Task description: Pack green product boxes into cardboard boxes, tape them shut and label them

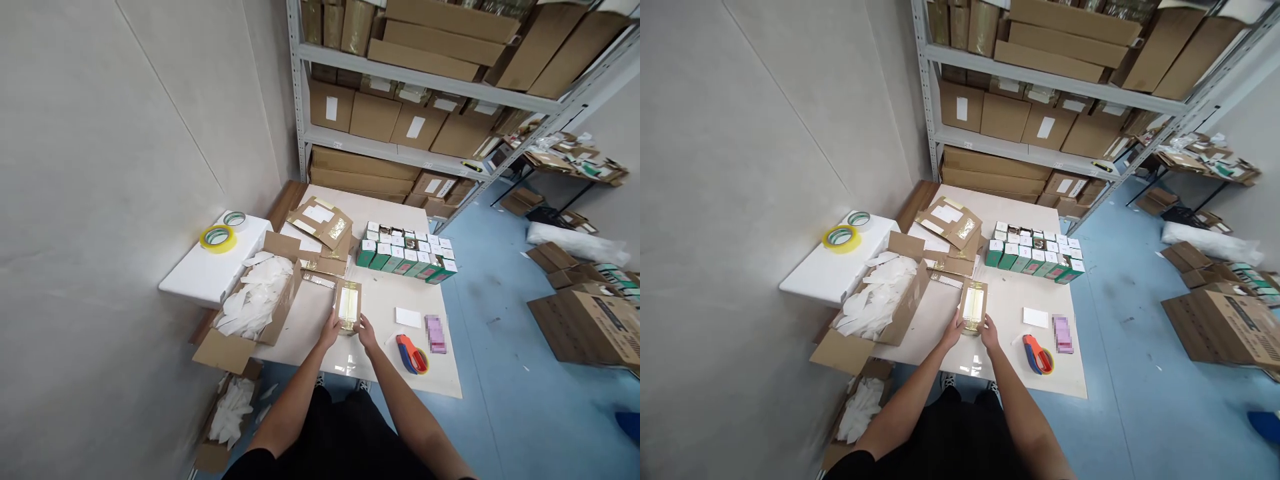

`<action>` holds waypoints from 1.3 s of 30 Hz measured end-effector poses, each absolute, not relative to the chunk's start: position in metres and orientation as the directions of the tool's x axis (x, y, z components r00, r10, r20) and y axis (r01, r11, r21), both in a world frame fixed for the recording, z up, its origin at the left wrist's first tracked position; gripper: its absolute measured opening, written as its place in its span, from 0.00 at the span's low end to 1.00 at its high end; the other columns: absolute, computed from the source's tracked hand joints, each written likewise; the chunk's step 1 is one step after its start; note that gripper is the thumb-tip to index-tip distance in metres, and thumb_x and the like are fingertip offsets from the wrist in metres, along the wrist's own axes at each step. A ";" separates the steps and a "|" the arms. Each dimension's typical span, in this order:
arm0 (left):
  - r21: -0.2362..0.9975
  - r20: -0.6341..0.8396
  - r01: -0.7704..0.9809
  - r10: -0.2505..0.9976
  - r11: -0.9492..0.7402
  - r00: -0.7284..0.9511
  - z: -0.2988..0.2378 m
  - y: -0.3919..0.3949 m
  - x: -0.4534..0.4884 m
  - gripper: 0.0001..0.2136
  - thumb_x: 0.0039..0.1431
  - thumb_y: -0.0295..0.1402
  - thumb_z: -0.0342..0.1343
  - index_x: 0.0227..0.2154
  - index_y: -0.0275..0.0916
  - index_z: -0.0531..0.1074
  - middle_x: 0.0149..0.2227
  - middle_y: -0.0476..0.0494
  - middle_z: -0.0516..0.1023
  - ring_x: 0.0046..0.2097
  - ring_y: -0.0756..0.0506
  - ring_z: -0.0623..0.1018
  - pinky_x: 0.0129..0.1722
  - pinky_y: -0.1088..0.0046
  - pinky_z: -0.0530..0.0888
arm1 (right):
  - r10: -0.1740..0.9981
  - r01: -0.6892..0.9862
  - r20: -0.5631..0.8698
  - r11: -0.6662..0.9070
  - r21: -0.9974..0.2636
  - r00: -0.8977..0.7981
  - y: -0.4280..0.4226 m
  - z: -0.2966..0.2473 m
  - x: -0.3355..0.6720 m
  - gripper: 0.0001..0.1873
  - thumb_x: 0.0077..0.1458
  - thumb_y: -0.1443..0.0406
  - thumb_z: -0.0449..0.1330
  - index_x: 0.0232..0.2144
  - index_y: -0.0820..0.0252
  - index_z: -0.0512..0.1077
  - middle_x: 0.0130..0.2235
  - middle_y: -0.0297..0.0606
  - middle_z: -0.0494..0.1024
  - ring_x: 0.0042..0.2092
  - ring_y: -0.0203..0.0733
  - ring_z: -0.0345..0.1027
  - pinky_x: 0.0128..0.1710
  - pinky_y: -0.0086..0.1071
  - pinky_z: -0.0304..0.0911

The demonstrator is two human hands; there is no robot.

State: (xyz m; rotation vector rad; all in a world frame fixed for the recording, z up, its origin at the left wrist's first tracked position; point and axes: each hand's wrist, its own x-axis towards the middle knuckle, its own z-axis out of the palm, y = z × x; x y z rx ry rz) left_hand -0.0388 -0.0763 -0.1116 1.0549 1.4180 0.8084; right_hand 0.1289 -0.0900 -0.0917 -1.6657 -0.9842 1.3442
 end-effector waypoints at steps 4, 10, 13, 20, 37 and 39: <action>0.941 -0.303 0.181 0.950 0.286 0.076 -0.103 -0.080 -0.037 0.31 0.64 0.41 0.54 0.70 0.46 0.60 0.70 0.45 0.63 0.70 0.41 0.63 0.68 0.61 0.62 | 0.916 0.016 -0.369 -0.376 -0.926 0.160 -0.088 -0.086 0.139 0.35 0.46 0.57 0.62 0.57 0.57 0.70 0.51 0.47 0.82 0.47 0.53 0.78 0.45 0.43 0.75; 0.925 -0.290 0.238 0.955 0.296 -0.061 -0.080 -0.087 -0.012 0.34 0.67 0.45 0.51 0.73 0.43 0.52 0.68 0.41 0.67 0.66 0.42 0.71 0.64 0.64 0.67 | 0.943 0.081 -0.332 -0.331 -0.940 0.009 -0.066 -0.060 0.165 0.30 0.48 0.56 0.60 0.55 0.56 0.70 0.50 0.47 0.81 0.46 0.51 0.78 0.43 0.41 0.75; 0.931 -0.239 0.228 0.947 0.286 -0.214 -0.062 -0.096 0.003 0.43 0.65 0.47 0.54 0.75 0.47 0.36 0.67 0.41 0.68 0.64 0.42 0.73 0.61 0.64 0.71 | 0.953 0.061 -0.292 -0.287 -0.956 -0.085 -0.061 -0.049 0.179 0.32 0.49 0.56 0.60 0.57 0.56 0.68 0.53 0.47 0.79 0.47 0.51 0.77 0.44 0.42 0.75; 0.943 -0.144 0.220 0.905 0.248 -0.400 -0.019 -0.124 0.021 0.38 0.65 0.45 0.54 0.74 0.47 0.45 0.71 0.46 0.62 0.68 0.42 0.68 0.63 0.67 0.69 | 0.950 -0.071 -0.185 -0.209 -0.975 -0.250 -0.066 -0.033 0.190 0.31 0.50 0.57 0.64 0.57 0.55 0.69 0.58 0.46 0.76 0.52 0.51 0.74 0.51 0.45 0.73; 0.995 -0.010 0.050 0.605 0.083 -0.796 0.038 -0.280 -0.024 0.48 0.64 0.50 0.57 0.74 0.47 0.29 0.70 0.36 0.63 0.64 0.41 0.72 0.62 0.64 0.71 | 0.729 -0.087 -0.009 -0.094 -0.992 -0.685 -0.148 0.037 0.095 0.30 0.52 0.57 0.67 0.56 0.54 0.70 0.60 0.46 0.74 0.58 0.51 0.71 0.58 0.46 0.68; 1.000 -0.005 0.004 0.534 0.016 -0.845 0.040 -0.317 -0.039 0.49 0.63 0.48 0.60 0.74 0.47 0.30 0.69 0.34 0.65 0.64 0.40 0.73 0.62 0.62 0.71 | 0.673 -0.088 -0.008 -0.109 -0.990 -0.739 -0.177 0.042 0.072 0.30 0.51 0.56 0.68 0.56 0.54 0.70 0.60 0.46 0.75 0.58 0.51 0.71 0.57 0.46 0.69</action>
